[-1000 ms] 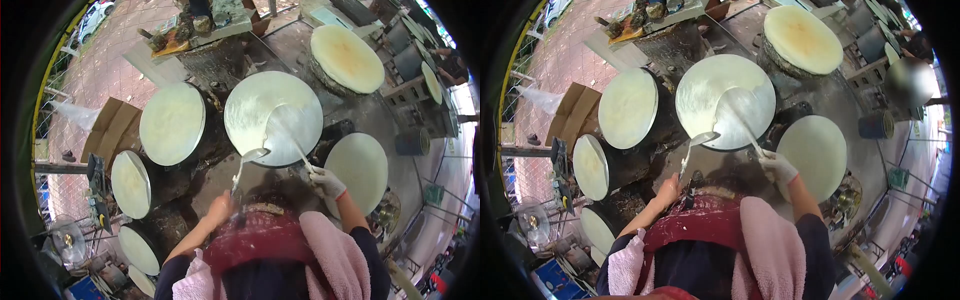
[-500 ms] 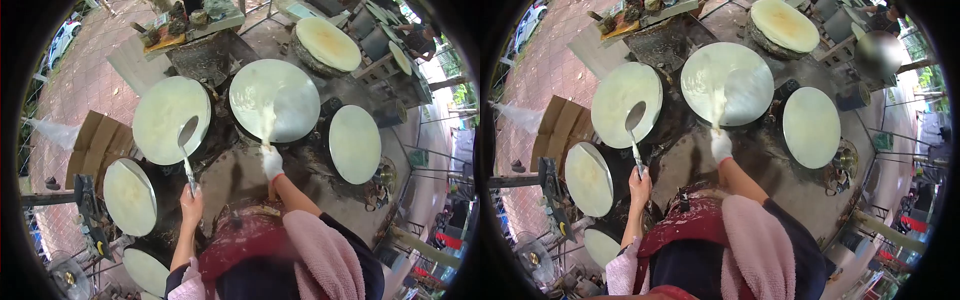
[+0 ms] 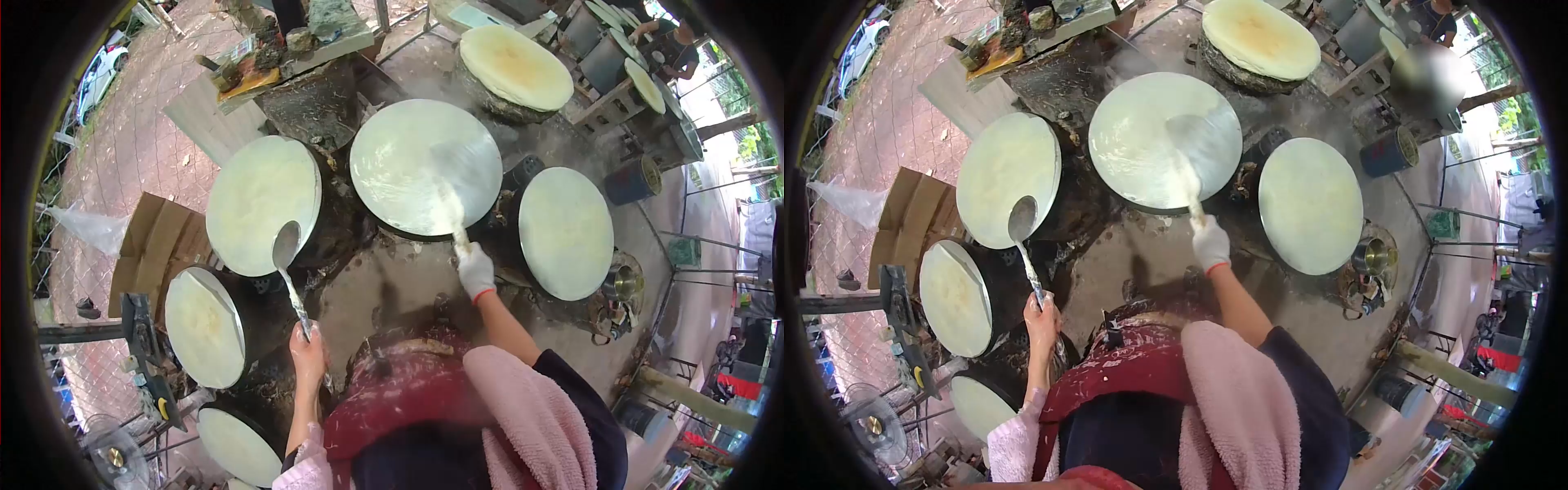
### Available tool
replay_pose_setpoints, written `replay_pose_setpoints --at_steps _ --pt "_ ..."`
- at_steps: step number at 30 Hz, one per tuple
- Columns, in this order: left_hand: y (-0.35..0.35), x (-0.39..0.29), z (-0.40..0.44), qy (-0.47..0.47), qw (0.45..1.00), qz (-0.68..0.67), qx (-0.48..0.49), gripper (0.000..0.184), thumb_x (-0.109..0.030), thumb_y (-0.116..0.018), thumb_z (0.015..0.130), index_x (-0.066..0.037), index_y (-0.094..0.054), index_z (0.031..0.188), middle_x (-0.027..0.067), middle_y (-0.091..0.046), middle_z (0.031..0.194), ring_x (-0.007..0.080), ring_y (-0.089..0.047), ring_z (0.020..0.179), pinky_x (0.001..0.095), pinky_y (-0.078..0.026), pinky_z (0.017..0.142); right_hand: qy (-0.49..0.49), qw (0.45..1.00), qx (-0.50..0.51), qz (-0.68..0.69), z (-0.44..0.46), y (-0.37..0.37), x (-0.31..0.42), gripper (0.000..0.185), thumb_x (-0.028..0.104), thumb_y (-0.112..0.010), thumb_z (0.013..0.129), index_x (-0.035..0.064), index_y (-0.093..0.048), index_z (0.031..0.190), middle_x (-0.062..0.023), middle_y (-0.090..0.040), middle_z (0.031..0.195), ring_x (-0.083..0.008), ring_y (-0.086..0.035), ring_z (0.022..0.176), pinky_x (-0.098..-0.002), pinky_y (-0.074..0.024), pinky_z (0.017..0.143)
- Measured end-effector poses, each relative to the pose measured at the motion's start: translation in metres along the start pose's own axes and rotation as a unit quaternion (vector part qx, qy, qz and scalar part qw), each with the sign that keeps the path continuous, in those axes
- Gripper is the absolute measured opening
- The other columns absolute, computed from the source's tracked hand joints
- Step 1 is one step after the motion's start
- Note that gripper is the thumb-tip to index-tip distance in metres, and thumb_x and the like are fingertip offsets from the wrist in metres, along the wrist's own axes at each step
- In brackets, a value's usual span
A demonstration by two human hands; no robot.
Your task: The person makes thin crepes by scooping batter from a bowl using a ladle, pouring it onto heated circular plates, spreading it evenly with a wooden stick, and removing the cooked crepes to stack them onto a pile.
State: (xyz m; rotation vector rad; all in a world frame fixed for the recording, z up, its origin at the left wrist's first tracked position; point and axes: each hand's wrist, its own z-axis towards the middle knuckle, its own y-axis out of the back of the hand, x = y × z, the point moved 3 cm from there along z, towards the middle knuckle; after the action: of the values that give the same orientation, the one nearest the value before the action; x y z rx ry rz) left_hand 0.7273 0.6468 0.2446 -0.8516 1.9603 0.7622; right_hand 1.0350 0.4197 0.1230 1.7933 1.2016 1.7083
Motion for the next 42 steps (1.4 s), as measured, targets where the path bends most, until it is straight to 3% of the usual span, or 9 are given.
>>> replay_pose_setpoints --at_steps 4,8,12,18,22,35,38,40,42 --pt "-0.037 -0.009 -0.013 0.001 1.000 0.003 -0.017 0.013 -0.015 -0.050 0.097 -0.005 -0.049 0.089 -0.0018 -0.040 0.053 0.0071 -0.035 0.038 0.0227 -0.029 0.035 -0.216 0.915 0.124 0.318 0.032 0.026 -0.015 0.021 0.029 -0.052 0.096 0.0092 -0.058 0.091 -0.0007 -0.049 0.058 -0.0113 -0.046 0.041 -0.0286 -0.0375 0.038" --pt "-0.064 -0.011 -0.026 0.004 1.000 0.011 -0.014 0.006 -0.012 -0.049 0.096 -0.007 -0.049 0.092 -0.0025 -0.041 0.058 0.0069 -0.039 0.041 0.0239 -0.032 0.037 0.105 0.984 0.146 -0.004 0.005 0.022 -0.031 0.031 0.037 -0.055 0.093 0.0055 -0.055 0.090 -0.0181 -0.063 0.069 -0.0358 -0.062 0.060 -0.0467 -0.0469 0.056" --pt "-0.085 -0.019 -0.041 0.009 0.999 0.025 -0.042 0.007 -0.012 -0.049 0.096 -0.006 -0.049 0.092 -0.0023 -0.042 0.059 0.0068 -0.038 0.041 0.0237 -0.032 0.037 0.053 0.993 0.097 -0.036 0.044 0.053 -0.065 0.035 0.039 -0.050 0.094 0.0057 -0.055 0.100 -0.0269 -0.064 0.081 -0.0460 -0.062 0.078 -0.0550 -0.0471 0.069" --pt "-0.105 -0.020 -0.047 0.023 0.998 0.028 -0.049 0.009 -0.013 -0.049 0.097 -0.004 -0.050 0.093 -0.0012 -0.042 0.058 0.0073 -0.038 0.040 0.0240 -0.031 0.036 -0.179 0.937 0.203 0.223 0.089 0.080 -0.038 0.039 0.041 -0.053 0.093 0.0032 -0.061 0.095 -0.0253 -0.065 0.086 -0.0439 -0.062 0.085 -0.0512 -0.0481 0.072" --pt "-0.120 -0.028 -0.038 0.016 0.998 0.030 -0.052 0.013 -0.013 -0.049 0.097 -0.002 -0.050 0.091 -0.0008 -0.041 0.056 0.0080 -0.037 0.038 0.0235 -0.030 0.035 -0.008 0.987 0.154 -0.038 0.058 0.050 -0.084 0.059 0.043 -0.043 0.095 0.0079 -0.037 0.142 -0.0298 -0.063 0.095 -0.0450 -0.062 0.088 -0.0516 -0.0471 0.079" --pt "-0.109 -0.008 -0.068 0.091 0.988 0.057 -0.111 0.012 -0.011 -0.049 0.095 0.000 -0.052 0.092 -0.0004 -0.038 0.055 0.0097 -0.038 0.038 0.0251 -0.030 0.034 0.093 0.975 0.025 -0.202 0.331 0.075 0.027 0.059 0.041 -0.049 0.092 0.0264 -0.031 0.146 -0.0219 -0.064 0.108 -0.0367 -0.065 0.096 -0.0478 -0.0511 0.079" --pt "-0.110 -0.016 -0.066 0.103 0.989 0.039 -0.101 0.012 -0.010 -0.047 0.095 0.001 -0.052 0.093 0.0001 -0.038 0.055 0.0099 -0.037 0.038 0.0255 -0.030 0.034 0.115 0.982 0.081 -0.123 0.280 0.102 0.071 0.054 0.032 -0.051 0.092 0.0189 -0.037 0.143 -0.0212 -0.062 0.113 -0.0386 -0.064 0.096 -0.0461 -0.0508 0.081" --pt "-0.111 -0.016 -0.061 0.099 0.990 0.036 -0.097 0.012 -0.009 -0.047 0.095 0.001 -0.052 0.093 0.0004 -0.038 0.056 0.0098 -0.037 0.038 0.0253 -0.030 0.034 0.381 0.910 -0.166 -0.019 0.239 0.077 0.045 0.055 0.032 -0.064 0.083 0.0152 -0.051 0.134 -0.0201 -0.061 0.117 -0.0369 -0.059 0.107 -0.0430 -0.0470 0.090" --pt "-0.113 -0.019 -0.055 0.082 0.994 0.014 -0.075 0.012 -0.010 -0.047 0.095 0.002 -0.052 0.093 0.0004 -0.038 0.057 0.0095 -0.037 0.039 0.0246 -0.030 0.035 0.295 0.946 -0.020 0.134 0.173 0.090 0.025 0.054 0.029 -0.061 0.086 0.0137 -0.049 0.136 -0.0233 -0.059 0.118 -0.0382 -0.057 0.107 -0.0405 -0.0460 0.093"
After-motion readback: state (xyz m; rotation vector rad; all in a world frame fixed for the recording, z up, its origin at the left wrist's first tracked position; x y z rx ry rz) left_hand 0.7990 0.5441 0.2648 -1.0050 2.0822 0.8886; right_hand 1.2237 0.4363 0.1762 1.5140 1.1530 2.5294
